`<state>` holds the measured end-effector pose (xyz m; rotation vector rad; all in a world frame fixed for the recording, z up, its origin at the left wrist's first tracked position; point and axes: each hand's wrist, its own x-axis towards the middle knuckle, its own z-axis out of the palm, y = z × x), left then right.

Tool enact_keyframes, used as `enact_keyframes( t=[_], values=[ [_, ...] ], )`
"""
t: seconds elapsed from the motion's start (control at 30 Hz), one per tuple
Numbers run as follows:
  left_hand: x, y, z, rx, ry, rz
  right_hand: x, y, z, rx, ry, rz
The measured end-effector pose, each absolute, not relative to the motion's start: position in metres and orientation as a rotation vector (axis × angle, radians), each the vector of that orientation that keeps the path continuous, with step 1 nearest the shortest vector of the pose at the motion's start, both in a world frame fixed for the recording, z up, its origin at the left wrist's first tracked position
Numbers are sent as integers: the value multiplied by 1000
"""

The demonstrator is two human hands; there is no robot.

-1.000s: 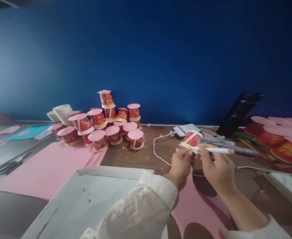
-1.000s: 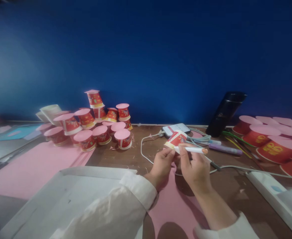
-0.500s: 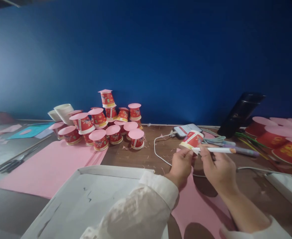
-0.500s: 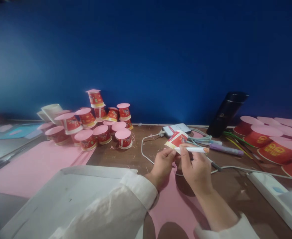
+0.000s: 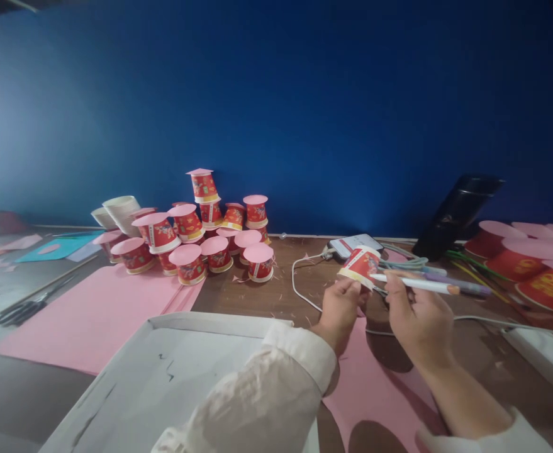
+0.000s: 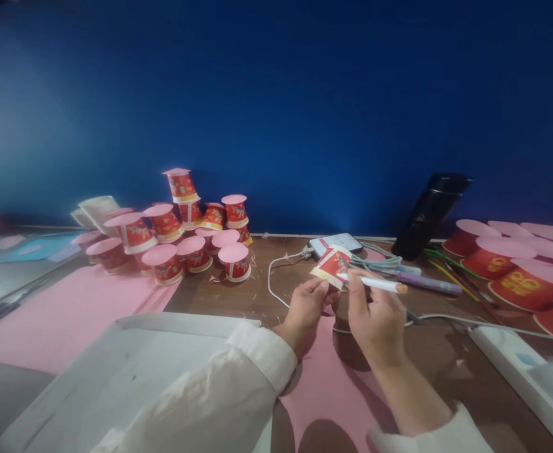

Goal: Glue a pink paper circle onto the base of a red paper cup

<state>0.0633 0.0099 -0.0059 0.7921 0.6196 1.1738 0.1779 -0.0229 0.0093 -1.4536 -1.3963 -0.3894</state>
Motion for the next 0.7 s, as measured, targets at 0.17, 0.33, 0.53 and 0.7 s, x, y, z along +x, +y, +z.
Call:
enact_keyframes(
  t=[0.17, 0.33, 0.53, 0.7],
  values=[
    [64, 11, -8, 820, 633, 1156, 177, -21, 8, -1401, -1491, -443],
    [62, 10, -7, 862, 653, 1155, 176, -20, 5, -1405, -1488, -543],
    [61, 7, -3, 867, 649, 1150, 177, -21, 7, -1374, -1507, -608],
    [61, 6, -3, 856, 666, 1115, 177, -21, 8, -1385, -1520, -583]
  ],
)
